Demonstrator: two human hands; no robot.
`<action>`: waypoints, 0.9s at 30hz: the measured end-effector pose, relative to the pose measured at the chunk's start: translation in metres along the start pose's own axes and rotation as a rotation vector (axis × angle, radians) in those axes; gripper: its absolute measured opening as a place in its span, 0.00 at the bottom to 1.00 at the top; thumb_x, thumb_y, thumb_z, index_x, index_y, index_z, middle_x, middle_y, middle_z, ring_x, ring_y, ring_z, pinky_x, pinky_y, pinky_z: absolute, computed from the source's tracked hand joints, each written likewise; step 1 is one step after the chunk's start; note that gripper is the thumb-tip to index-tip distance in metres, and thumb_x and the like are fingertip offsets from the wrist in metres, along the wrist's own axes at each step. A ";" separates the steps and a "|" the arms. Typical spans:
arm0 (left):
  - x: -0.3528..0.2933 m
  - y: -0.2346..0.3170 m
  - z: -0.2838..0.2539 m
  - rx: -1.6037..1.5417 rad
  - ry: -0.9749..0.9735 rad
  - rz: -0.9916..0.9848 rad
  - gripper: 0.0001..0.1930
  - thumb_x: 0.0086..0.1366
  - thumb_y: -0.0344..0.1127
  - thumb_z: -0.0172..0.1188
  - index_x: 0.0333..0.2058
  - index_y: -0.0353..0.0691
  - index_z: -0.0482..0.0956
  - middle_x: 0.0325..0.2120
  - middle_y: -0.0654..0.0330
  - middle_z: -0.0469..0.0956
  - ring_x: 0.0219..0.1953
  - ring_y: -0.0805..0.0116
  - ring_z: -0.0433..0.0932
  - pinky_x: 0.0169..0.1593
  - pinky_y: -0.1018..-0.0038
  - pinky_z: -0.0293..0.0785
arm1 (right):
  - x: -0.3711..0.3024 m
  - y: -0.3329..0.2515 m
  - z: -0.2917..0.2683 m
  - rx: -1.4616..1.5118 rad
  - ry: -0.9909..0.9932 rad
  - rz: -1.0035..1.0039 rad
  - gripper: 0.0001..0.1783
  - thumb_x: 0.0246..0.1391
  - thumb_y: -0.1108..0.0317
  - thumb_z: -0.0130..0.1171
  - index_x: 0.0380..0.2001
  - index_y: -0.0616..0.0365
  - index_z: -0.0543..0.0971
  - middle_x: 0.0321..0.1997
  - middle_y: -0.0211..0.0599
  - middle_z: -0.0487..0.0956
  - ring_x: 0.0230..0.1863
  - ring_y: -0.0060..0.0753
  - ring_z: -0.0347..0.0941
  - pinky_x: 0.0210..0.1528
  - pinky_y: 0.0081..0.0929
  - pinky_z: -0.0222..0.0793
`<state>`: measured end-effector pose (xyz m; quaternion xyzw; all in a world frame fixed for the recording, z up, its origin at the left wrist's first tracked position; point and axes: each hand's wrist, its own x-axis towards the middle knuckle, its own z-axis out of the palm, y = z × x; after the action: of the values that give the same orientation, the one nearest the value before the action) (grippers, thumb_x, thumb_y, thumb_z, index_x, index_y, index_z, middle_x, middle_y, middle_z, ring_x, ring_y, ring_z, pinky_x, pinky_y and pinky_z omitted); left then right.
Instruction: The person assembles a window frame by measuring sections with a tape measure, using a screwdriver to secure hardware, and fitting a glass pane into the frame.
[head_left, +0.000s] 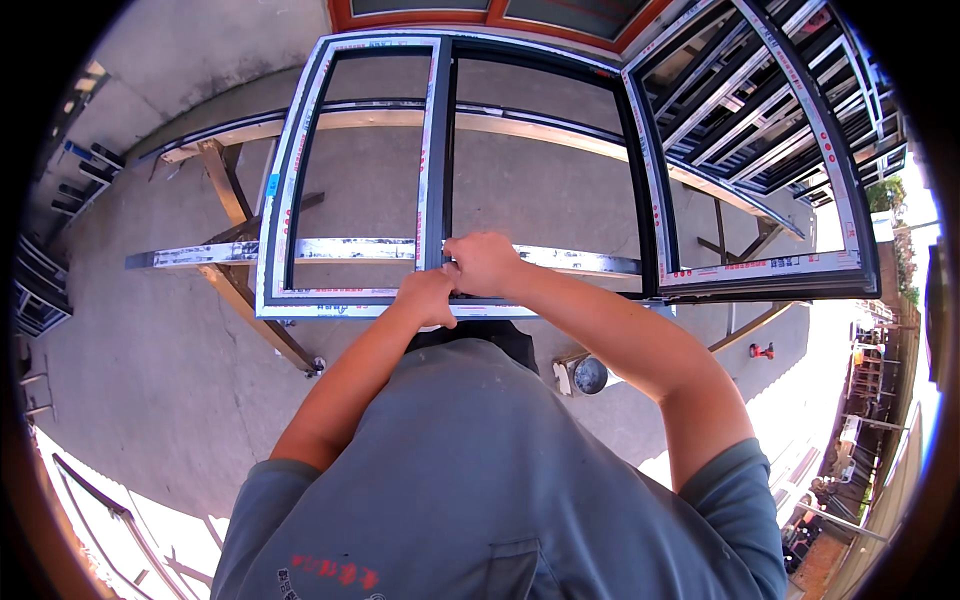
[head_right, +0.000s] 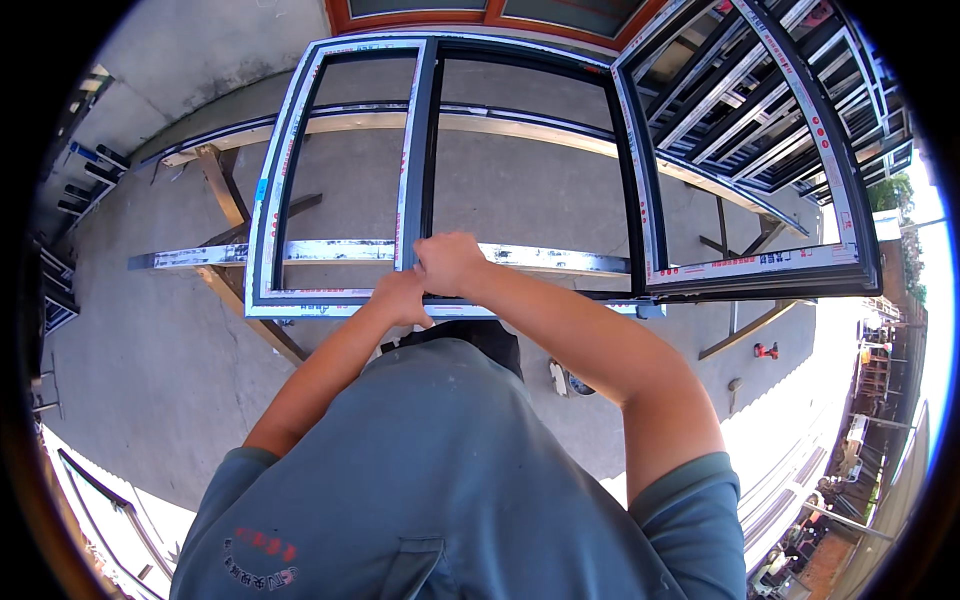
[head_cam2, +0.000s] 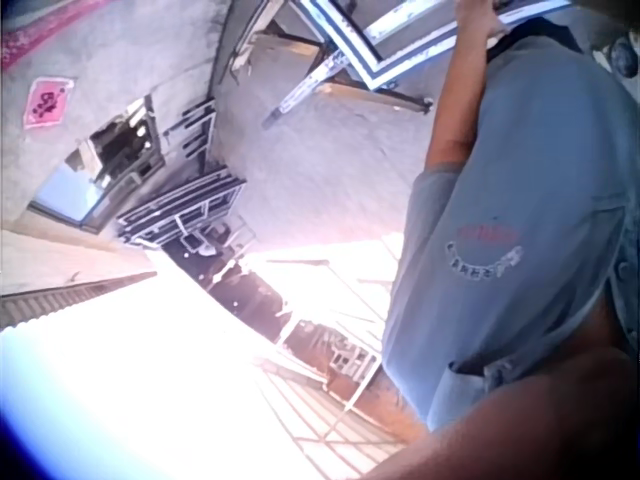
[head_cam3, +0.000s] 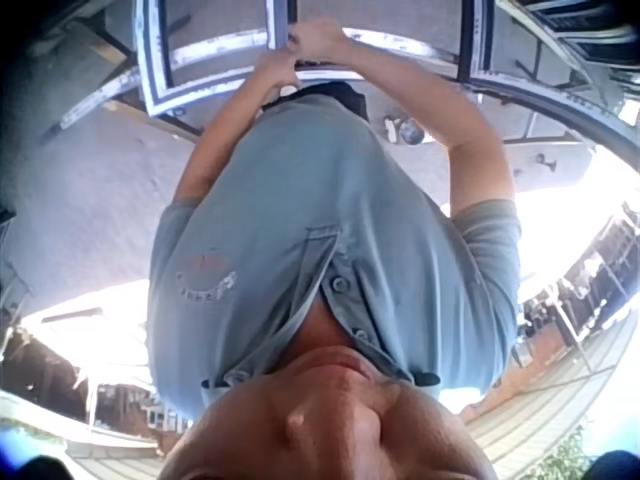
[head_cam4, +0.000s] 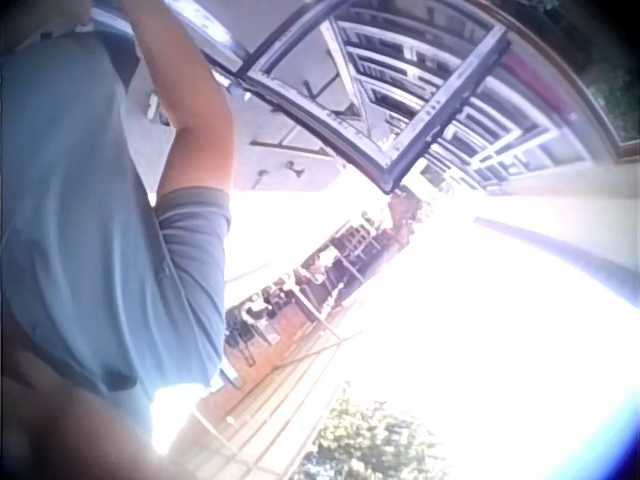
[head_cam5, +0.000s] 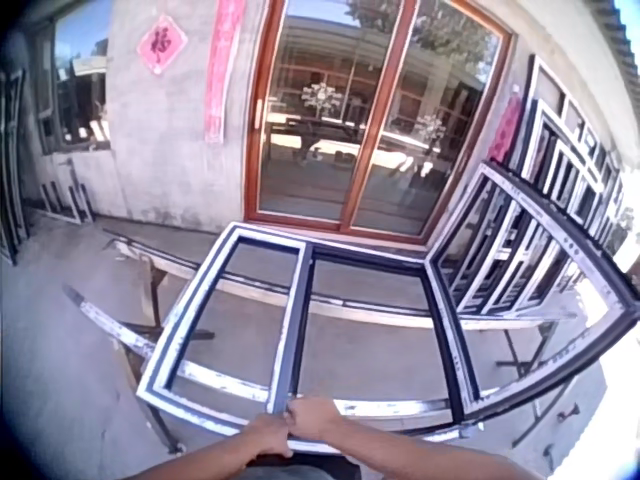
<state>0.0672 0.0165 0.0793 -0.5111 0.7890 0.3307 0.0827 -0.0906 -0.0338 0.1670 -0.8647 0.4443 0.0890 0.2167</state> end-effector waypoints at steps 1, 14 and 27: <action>-0.001 0.001 0.001 0.011 -0.003 -0.014 0.31 0.40 0.45 0.79 0.48 0.49 0.89 0.47 0.58 0.85 0.49 0.54 0.85 0.53 0.60 0.82 | 0.001 -0.002 0.005 0.050 0.022 0.015 0.19 0.55 0.54 0.66 0.43 0.55 0.86 0.40 0.47 0.87 0.47 0.54 0.84 0.48 0.50 0.79; -0.002 0.001 -0.001 0.013 -0.016 0.022 0.31 0.40 0.45 0.80 0.48 0.48 0.89 0.46 0.59 0.84 0.50 0.55 0.85 0.54 0.60 0.81 | 0.007 0.015 -0.032 -0.252 -0.158 -0.514 0.18 0.56 0.54 0.67 0.42 0.56 0.86 0.41 0.46 0.88 0.42 0.54 0.84 0.45 0.49 0.80; -0.004 0.000 0.003 -0.019 0.035 0.032 0.31 0.40 0.46 0.81 0.47 0.49 0.89 0.46 0.59 0.83 0.49 0.55 0.85 0.53 0.60 0.82 | 0.008 0.032 -0.036 -0.253 0.088 -0.823 0.20 0.56 0.52 0.69 0.48 0.51 0.85 0.40 0.42 0.87 0.50 0.49 0.82 0.55 0.47 0.76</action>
<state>0.0683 0.0211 0.0788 -0.5049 0.7952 0.3304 0.0591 -0.1130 -0.0729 0.1870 -0.9926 0.0570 0.0120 0.1070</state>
